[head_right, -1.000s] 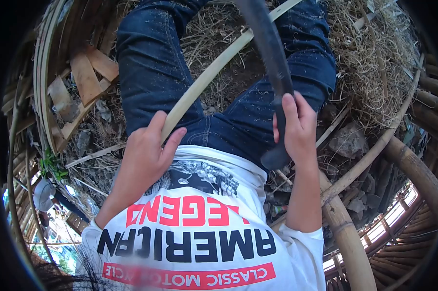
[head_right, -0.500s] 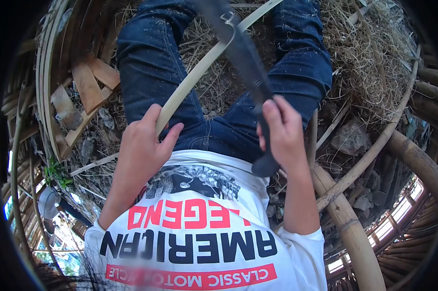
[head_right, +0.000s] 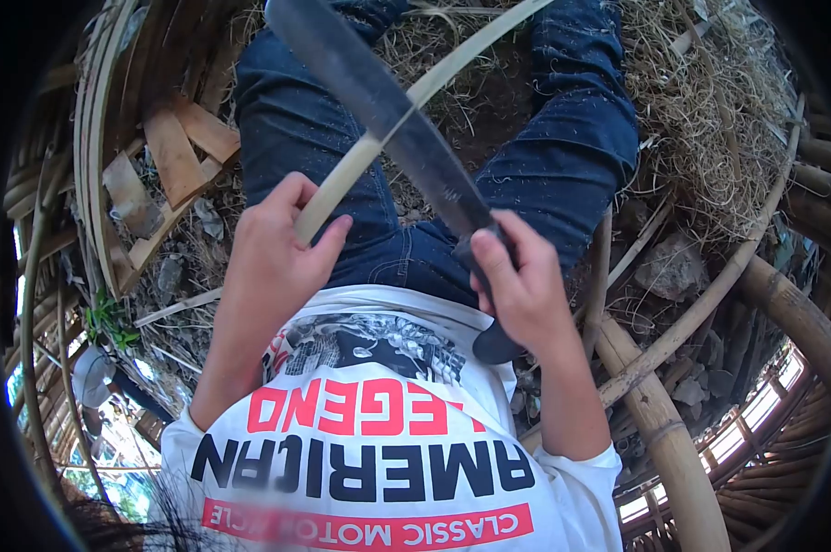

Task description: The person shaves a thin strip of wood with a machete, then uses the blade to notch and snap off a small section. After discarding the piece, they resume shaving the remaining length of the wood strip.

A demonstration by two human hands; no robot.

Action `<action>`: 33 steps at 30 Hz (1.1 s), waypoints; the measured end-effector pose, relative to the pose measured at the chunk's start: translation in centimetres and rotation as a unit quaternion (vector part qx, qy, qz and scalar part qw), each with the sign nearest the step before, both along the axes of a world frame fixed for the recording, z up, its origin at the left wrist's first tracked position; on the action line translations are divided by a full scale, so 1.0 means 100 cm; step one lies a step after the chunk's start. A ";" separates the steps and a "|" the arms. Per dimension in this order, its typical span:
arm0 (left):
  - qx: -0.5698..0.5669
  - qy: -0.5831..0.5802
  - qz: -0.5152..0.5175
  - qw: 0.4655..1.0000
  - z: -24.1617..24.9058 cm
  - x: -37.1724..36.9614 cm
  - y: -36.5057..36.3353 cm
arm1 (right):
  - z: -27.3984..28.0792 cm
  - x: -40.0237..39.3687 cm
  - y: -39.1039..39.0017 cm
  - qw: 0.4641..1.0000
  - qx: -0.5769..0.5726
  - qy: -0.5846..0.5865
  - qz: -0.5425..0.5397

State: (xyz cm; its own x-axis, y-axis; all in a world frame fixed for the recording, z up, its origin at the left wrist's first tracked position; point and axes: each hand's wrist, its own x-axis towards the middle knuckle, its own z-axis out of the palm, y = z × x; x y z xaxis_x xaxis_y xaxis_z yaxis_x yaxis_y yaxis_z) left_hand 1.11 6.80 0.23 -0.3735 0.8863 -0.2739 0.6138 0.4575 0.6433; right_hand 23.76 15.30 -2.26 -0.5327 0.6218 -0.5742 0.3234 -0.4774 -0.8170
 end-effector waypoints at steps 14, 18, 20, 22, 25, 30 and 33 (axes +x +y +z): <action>0.050 -0.079 0.051 0.994 0.004 -0.010 0.002 | 0.006 -0.010 -0.019 0.999 -0.014 0.012 -0.042; 0.032 -0.090 0.047 0.994 0.009 -0.015 -0.001 | 0.004 -0.003 -0.014 0.999 -0.018 0.014 -0.023; 0.049 -0.095 0.042 0.993 0.007 -0.016 -0.001 | 0.002 -0.005 -0.017 0.999 -0.002 0.024 -0.026; 0.056 -0.089 0.041 0.994 0.004 -0.019 -0.003 | 0.007 -0.010 -0.026 1.000 -0.011 0.014 -0.004; 0.056 -0.087 0.038 0.994 0.010 -0.021 -0.002 | 0.008 -0.012 -0.028 1.000 0.000 0.030 -0.006; 0.058 -0.113 0.046 0.991 0.008 -0.027 -0.003 | 0.011 -0.014 -0.036 1.000 -0.018 0.019 0.006; 0.035 -0.144 0.043 0.988 0.008 -0.034 -0.004 | 0.010 -0.017 -0.030 0.999 -0.005 0.026 0.020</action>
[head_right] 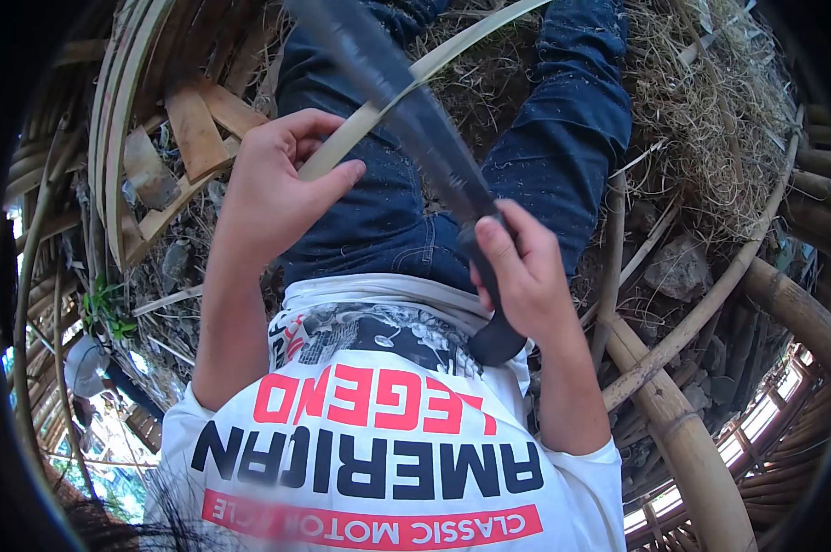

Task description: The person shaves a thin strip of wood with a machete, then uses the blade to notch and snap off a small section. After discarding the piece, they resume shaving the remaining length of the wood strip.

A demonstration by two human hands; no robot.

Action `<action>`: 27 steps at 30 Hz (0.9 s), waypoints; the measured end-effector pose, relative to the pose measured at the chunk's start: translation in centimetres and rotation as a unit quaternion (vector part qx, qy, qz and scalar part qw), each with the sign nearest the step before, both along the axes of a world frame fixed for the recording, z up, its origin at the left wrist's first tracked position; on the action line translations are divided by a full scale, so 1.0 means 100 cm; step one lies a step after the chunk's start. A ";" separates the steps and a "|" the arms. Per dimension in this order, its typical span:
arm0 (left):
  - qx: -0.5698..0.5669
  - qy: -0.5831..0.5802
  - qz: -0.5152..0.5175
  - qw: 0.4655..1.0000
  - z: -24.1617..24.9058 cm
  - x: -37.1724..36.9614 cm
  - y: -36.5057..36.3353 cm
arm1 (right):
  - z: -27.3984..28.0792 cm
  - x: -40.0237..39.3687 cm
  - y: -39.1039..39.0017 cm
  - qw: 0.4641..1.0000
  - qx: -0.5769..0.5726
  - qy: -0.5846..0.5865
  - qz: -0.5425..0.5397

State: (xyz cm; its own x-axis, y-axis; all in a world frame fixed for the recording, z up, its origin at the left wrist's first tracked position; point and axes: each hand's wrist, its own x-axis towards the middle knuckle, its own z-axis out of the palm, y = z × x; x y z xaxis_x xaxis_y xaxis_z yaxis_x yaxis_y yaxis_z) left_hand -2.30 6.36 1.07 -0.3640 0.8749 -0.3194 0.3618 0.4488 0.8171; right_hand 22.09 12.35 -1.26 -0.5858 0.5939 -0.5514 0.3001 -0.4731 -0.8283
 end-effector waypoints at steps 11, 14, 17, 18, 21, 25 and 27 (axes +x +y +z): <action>0.120 -0.575 0.144 0.797 -0.027 -0.009 -0.044 | -0.005 -0.006 -0.003 0.998 -0.027 0.007 -0.060; 0.127 -0.447 0.174 0.868 -0.027 0.009 -0.037 | -0.003 -0.007 -0.006 0.999 -0.023 0.013 -0.028; 0.135 -0.476 0.197 0.846 -0.024 0.011 -0.036 | -0.003 -0.001 0.000 1.000 -0.012 0.015 0.005; 0.136 -0.476 0.198 0.846 -0.023 0.012 -0.035 | -0.003 -0.002 -0.001 1.000 -0.015 0.008 -0.006; 0.134 -0.482 0.215 0.839 -0.021 0.016 -0.031 | -0.001 -0.004 -0.008 0.999 -0.030 0.013 -0.010; 0.141 -0.535 0.248 0.795 -0.022 0.020 -0.027 | 0.002 -0.004 -0.003 0.999 -0.038 0.025 0.000; 0.149 -0.544 0.250 0.787 -0.024 0.022 -0.025 | 0.001 -0.009 -0.006 0.999 -0.040 0.016 -0.015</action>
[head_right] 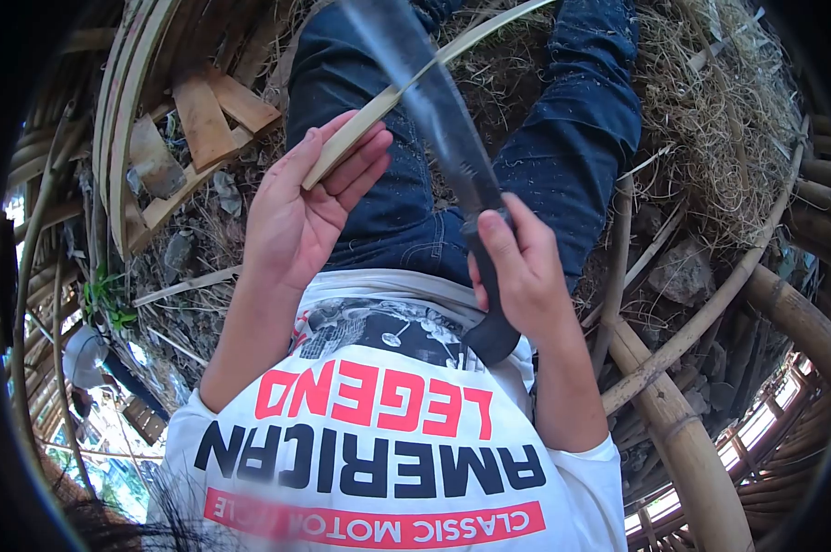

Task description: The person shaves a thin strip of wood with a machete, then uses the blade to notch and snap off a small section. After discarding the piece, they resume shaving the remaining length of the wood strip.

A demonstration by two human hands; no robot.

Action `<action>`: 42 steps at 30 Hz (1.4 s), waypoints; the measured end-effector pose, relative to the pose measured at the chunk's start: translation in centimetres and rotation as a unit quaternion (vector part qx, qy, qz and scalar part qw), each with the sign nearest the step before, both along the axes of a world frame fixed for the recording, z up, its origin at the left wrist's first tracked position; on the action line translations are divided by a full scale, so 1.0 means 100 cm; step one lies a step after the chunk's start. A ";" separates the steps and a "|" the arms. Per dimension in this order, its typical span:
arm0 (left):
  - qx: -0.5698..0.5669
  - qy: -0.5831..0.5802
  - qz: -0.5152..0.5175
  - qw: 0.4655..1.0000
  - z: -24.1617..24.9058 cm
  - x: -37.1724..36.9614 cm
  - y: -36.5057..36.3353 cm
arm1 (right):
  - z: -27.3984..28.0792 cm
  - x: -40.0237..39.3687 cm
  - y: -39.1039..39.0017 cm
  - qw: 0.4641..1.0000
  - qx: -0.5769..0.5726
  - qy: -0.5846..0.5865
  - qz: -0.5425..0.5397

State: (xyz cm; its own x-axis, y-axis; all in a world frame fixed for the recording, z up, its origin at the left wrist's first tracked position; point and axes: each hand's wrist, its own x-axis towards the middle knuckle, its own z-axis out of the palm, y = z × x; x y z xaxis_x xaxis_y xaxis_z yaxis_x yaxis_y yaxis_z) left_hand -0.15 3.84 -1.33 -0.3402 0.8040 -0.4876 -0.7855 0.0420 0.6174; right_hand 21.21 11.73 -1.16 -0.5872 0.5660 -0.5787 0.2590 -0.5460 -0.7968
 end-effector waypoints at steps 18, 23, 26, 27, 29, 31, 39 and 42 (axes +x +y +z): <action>0.057 -0.068 0.036 0.995 -0.012 -0.001 0.006 | 0.010 -0.005 -0.003 0.999 -0.004 0.033 0.038; 0.026 -0.083 0.045 0.995 -0.017 0.004 0.010 | 0.017 -0.007 -0.005 0.997 -0.023 0.022 0.065; 0.105 -0.118 0.020 0.987 -0.019 -0.001 0.009 | 0.018 -0.008 -0.002 0.997 -0.017 0.042 0.057; 0.062 -0.064 0.025 0.996 -0.016 0.003 0.009 | 0.018 -0.007 -0.003 0.997 -0.015 0.041 0.057; 0.073 -0.076 0.023 0.994 -0.020 0.005 0.011 | 0.014 -0.006 -0.005 0.998 -0.006 0.026 0.065; 0.085 -0.085 0.017 0.993 -0.022 0.003 0.010 | 0.017 -0.009 -0.010 0.996 -0.011 0.031 0.080; 0.085 -0.093 0.025 0.992 -0.023 0.005 0.013 | 0.019 -0.009 -0.012 0.994 -0.018 0.039 0.102; 0.095 -0.087 -0.003 0.992 -0.026 0.004 0.013 | 0.017 -0.010 -0.010 0.994 -0.026 0.061 0.089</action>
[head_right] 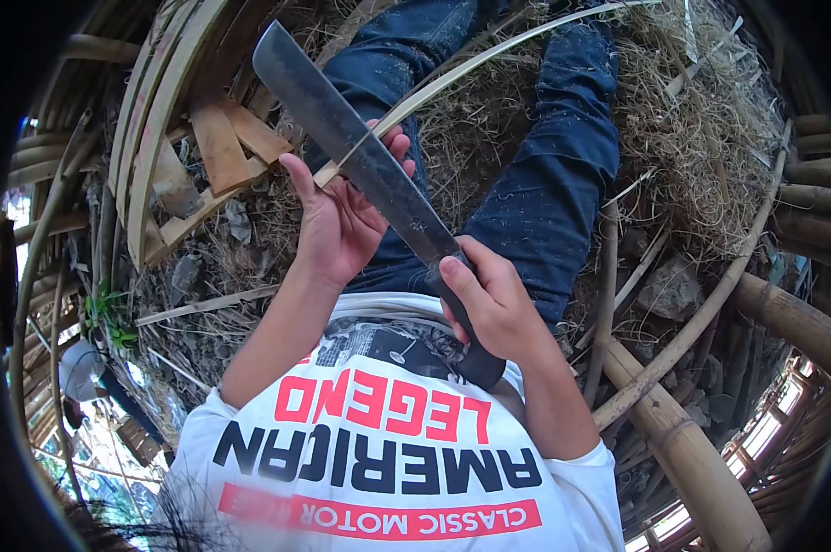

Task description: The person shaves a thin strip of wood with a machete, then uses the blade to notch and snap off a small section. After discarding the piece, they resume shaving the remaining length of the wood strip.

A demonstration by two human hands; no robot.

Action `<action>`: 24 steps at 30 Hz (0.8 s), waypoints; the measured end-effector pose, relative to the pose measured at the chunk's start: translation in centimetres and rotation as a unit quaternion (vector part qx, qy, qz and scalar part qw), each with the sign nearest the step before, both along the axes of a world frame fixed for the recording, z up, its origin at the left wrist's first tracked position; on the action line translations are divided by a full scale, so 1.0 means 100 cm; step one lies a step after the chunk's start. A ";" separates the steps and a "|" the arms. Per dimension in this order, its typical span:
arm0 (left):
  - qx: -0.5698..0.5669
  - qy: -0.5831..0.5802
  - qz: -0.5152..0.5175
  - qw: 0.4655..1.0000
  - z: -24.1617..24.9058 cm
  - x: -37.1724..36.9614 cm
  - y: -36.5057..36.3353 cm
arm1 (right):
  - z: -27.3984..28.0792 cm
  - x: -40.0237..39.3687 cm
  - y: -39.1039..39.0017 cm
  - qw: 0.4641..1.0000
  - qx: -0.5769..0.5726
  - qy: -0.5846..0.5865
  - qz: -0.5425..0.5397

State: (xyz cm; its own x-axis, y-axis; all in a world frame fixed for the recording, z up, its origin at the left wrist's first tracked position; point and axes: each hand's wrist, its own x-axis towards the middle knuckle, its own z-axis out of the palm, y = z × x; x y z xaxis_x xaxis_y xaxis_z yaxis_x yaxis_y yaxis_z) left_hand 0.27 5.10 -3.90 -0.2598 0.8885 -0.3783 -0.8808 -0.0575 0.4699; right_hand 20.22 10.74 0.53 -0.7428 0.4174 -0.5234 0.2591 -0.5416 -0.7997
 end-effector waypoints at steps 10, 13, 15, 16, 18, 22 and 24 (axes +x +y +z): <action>-0.012 0.009 0.023 1.000 0.000 0.003 0.005 | 0.004 0.000 0.000 1.000 0.010 -0.020 -0.001; -0.003 0.011 0.019 1.000 -0.005 0.002 0.006 | 0.007 -0.001 0.000 0.999 0.025 -0.030 0.009; -0.014 -0.014 0.050 0.999 -0.009 0.003 0.009 | 0.007 -0.003 -0.003 0.998 0.016 -0.054 0.025; -0.011 -0.013 0.049 0.999 -0.009 0.002 0.009 | 0.007 -0.004 -0.002 0.998 0.019 -0.053 0.024; 0.001 -0.005 0.038 0.999 -0.008 0.001 0.008 | 0.008 -0.004 0.002 0.999 0.020 -0.042 0.002; 0.020 -0.014 0.011 1.000 -0.020 -0.004 0.006 | 0.009 -0.001 -0.001 0.999 0.013 -0.047 0.000; 0.053 -0.059 0.058 0.995 -0.019 0.001 0.011 | 0.005 -0.001 -0.004 0.999 0.012 -0.032 0.010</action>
